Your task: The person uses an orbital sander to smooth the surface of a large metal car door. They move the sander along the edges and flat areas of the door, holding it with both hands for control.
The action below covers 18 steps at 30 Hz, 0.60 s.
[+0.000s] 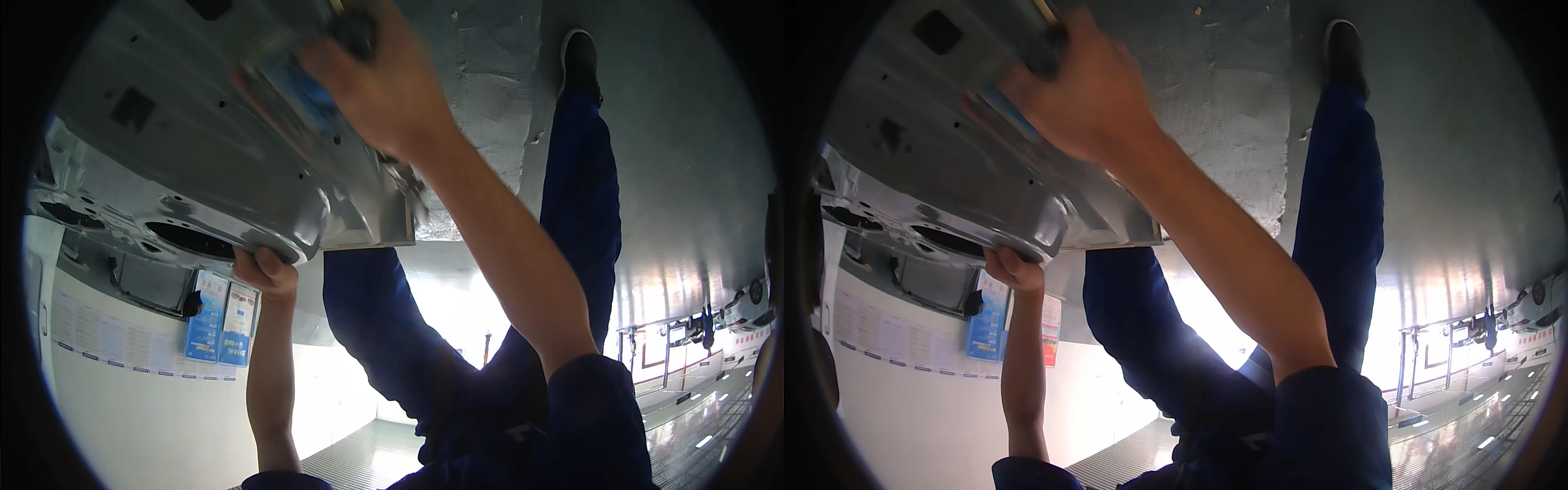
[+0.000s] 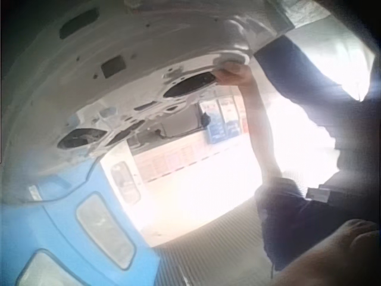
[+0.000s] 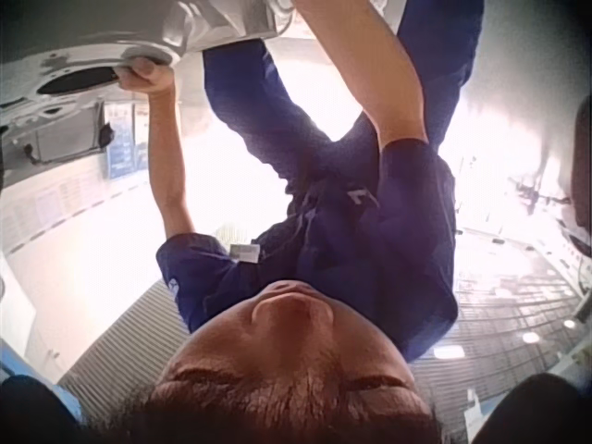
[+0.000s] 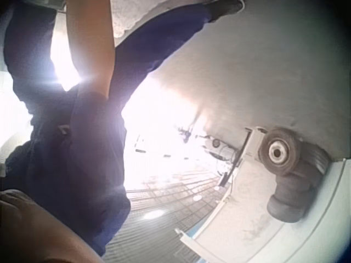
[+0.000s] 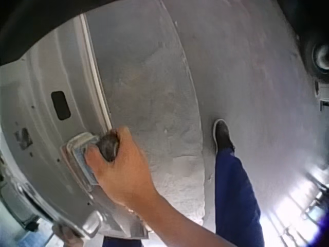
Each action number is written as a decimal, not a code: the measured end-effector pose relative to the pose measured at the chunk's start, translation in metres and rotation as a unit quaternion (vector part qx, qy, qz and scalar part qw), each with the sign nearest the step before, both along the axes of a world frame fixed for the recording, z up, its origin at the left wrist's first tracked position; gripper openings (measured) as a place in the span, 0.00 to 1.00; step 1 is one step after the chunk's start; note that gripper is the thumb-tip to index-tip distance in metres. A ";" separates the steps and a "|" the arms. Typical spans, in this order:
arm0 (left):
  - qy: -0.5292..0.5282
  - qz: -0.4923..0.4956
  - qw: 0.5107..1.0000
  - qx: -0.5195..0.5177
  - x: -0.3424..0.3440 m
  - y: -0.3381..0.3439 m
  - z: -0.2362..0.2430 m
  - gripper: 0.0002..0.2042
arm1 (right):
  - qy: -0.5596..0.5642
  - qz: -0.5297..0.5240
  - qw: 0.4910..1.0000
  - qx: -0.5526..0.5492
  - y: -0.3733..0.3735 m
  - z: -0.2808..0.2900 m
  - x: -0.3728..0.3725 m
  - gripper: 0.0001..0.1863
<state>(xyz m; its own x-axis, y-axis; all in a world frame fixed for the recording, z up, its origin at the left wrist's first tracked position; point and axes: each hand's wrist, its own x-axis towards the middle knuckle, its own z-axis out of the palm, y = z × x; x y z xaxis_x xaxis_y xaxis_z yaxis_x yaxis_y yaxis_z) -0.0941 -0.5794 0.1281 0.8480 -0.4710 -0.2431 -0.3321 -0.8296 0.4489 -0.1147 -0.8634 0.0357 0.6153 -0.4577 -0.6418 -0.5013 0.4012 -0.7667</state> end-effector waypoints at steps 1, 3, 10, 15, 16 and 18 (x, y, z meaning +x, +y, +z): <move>0.013 0.011 1.000 0.010 0.000 0.003 0.003 0.31 | 0.008 0.014 0.999 0.031 -0.016 0.010 0.009 0.29; 0.037 0.031 0.998 0.028 0.002 0.009 0.005 0.31 | 0.024 0.031 0.997 0.069 -0.032 0.022 0.014 0.28; -0.037 0.069 0.997 0.025 0.009 -0.002 0.015 0.23 | 0.084 0.071 0.984 0.142 0.043 0.018 -0.096 0.25; -0.284 -0.024 0.943 0.169 0.136 -0.059 0.046 0.21 | 0.073 0.053 0.991 0.097 0.033 0.018 -0.071 0.26; -0.298 -0.048 0.943 0.139 0.173 -0.061 0.049 0.23 | 0.062 0.050 0.994 0.074 0.022 0.014 -0.051 0.26; -0.237 0.058 0.965 0.102 0.205 -0.095 0.037 0.27 | 0.066 0.053 0.994 0.075 -0.010 0.024 0.003 0.27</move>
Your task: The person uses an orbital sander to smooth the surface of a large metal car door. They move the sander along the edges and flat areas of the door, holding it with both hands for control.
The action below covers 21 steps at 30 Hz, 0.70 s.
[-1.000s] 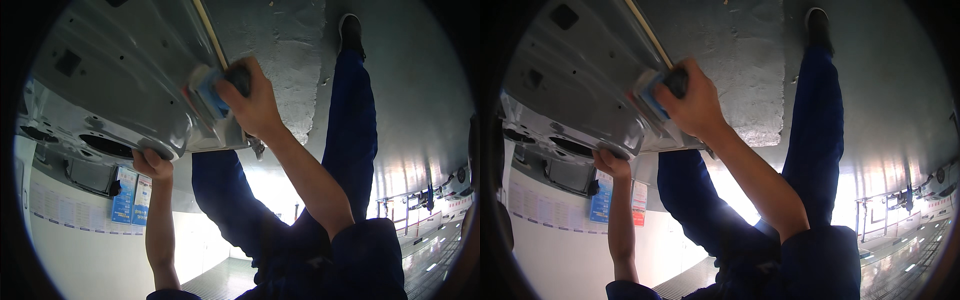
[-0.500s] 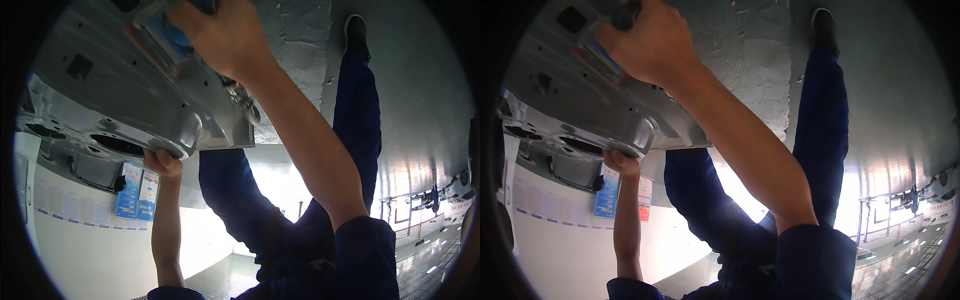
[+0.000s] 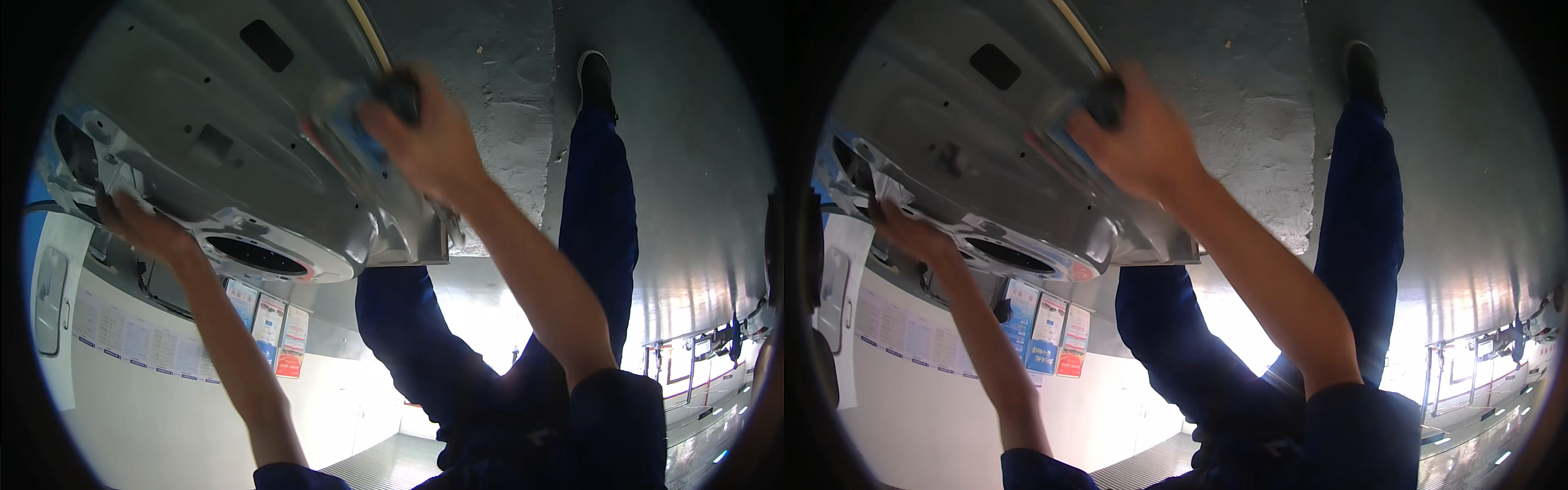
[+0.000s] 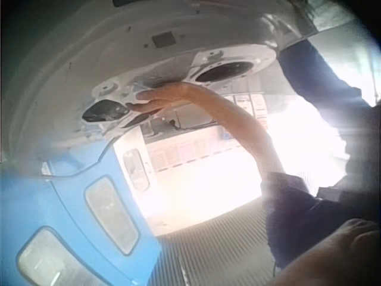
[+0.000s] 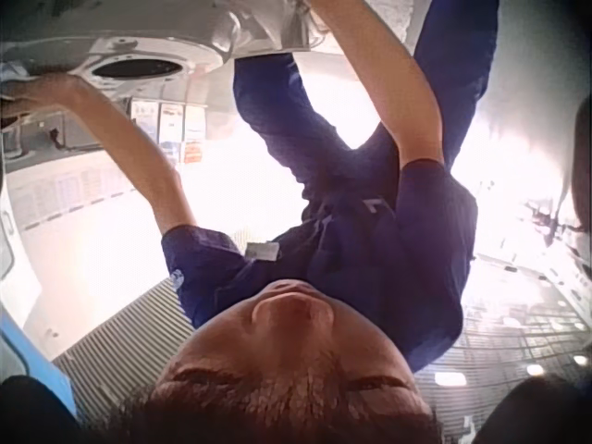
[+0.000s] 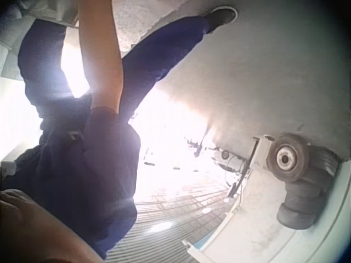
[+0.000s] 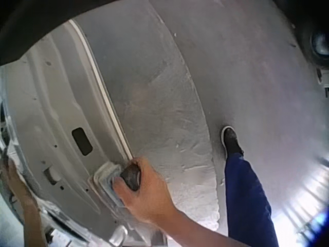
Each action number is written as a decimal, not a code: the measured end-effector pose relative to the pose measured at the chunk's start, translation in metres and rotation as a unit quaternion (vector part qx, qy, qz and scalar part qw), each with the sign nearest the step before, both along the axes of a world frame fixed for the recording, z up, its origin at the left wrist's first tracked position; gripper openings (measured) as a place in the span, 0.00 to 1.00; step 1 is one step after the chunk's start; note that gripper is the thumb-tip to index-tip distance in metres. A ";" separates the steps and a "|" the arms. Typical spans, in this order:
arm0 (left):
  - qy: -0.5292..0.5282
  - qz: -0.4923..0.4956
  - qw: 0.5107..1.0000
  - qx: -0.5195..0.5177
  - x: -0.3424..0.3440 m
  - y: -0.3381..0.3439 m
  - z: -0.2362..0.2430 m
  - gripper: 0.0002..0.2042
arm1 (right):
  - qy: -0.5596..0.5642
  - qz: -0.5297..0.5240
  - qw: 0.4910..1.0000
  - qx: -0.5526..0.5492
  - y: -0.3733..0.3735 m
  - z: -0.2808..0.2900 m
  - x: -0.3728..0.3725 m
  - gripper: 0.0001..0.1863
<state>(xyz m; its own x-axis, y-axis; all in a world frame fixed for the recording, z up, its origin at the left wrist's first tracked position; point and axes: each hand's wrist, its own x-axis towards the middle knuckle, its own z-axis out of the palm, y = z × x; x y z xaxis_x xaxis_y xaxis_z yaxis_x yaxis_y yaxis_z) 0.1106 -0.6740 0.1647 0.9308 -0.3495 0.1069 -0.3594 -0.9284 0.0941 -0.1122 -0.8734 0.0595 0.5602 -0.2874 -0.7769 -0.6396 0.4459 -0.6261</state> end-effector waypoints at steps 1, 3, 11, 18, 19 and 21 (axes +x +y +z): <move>0.051 0.065 0.996 -0.047 0.008 -0.016 -0.008 0.30 | -0.035 -0.033 0.998 -0.048 -0.008 -0.008 0.021 0.27; 0.111 0.096 0.984 -0.100 0.019 -0.025 -0.023 0.34 | -0.069 -0.062 0.990 -0.108 -0.035 -0.018 0.070 0.29; 0.127 0.127 0.977 -0.118 0.017 -0.031 -0.022 0.31 | -0.034 -0.017 0.995 -0.094 -0.028 -0.007 0.050 0.28; 0.119 0.074 0.985 -0.104 0.027 -0.004 -0.023 0.29 | 0.041 0.115 0.992 0.027 0.019 -0.004 -0.053 0.25; 0.109 0.026 0.991 -0.071 0.033 0.011 -0.025 0.29 | 0.036 0.108 0.993 0.018 0.015 -0.005 -0.046 0.25; 0.053 -0.120 0.991 0.015 0.047 0.032 -0.028 0.27 | 0.025 0.092 0.995 0.000 0.001 -0.007 -0.019 0.25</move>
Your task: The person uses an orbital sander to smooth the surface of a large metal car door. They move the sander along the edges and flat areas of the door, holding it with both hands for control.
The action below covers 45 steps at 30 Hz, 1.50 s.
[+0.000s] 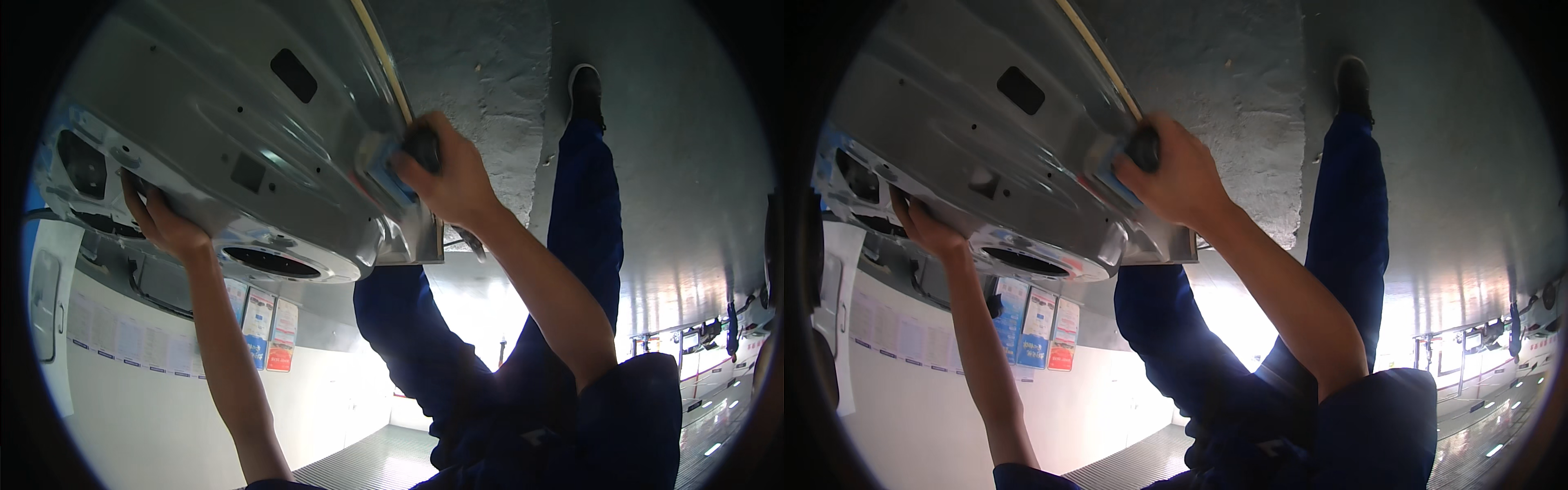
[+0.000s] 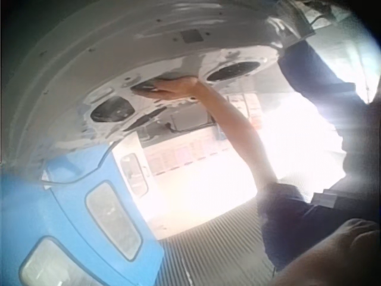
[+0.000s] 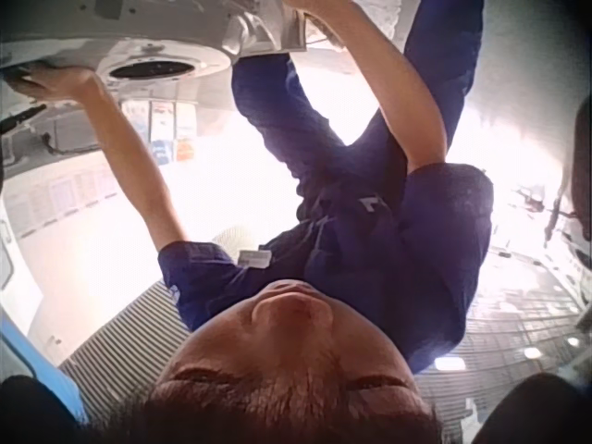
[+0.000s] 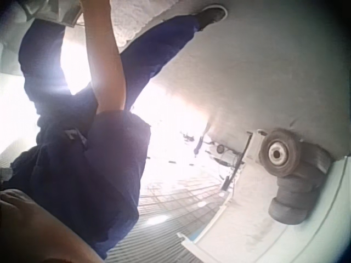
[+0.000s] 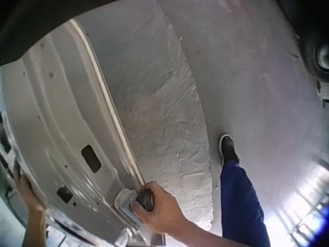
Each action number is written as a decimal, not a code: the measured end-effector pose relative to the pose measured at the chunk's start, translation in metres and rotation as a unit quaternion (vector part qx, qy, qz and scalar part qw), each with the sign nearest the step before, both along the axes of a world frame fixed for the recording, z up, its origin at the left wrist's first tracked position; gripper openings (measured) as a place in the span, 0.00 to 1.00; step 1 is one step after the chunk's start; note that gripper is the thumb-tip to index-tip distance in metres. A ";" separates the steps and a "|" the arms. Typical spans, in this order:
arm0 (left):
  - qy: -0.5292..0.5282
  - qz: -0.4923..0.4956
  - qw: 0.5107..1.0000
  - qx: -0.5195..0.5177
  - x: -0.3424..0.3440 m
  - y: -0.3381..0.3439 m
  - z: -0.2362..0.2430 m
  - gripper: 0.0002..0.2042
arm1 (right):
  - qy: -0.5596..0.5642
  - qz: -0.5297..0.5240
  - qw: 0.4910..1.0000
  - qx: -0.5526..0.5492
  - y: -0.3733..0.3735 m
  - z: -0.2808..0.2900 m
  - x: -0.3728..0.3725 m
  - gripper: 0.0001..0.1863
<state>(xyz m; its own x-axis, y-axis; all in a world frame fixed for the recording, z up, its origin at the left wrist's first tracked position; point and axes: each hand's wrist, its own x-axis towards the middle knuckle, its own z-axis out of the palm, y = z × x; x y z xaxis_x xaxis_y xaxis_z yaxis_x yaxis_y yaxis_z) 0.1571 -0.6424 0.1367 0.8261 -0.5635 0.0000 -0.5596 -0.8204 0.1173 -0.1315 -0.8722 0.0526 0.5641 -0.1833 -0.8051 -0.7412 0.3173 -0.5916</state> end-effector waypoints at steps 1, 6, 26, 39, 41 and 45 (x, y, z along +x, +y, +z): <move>-0.048 -0.100 0.993 0.042 0.005 0.003 -0.001 0.26 | 0.000 -0.004 1.000 0.005 -0.002 0.003 0.003 0.25; -0.084 -0.152 0.984 0.031 -0.013 -0.013 0.001 0.18 | 0.039 0.031 0.998 0.036 0.020 0.016 -0.038 0.25; 0.085 0.130 0.984 -0.092 -0.022 -0.037 0.004 0.30 | -0.007 -0.136 0.990 0.025 -0.011 0.000 0.047 0.30; 0.092 0.182 0.973 -0.104 -0.025 -0.043 0.008 0.31 | -0.004 -0.118 0.993 0.020 0.002 -0.004 0.024 0.29; 0.090 0.168 0.974 -0.120 -0.025 -0.036 0.006 0.31 | -0.020 -0.137 0.990 -0.002 -0.007 -0.002 0.044 0.29; 0.070 0.126 0.985 -0.093 -0.020 -0.034 0.002 0.31 | -0.117 -0.136 0.978 -0.105 -0.075 0.005 0.154 0.31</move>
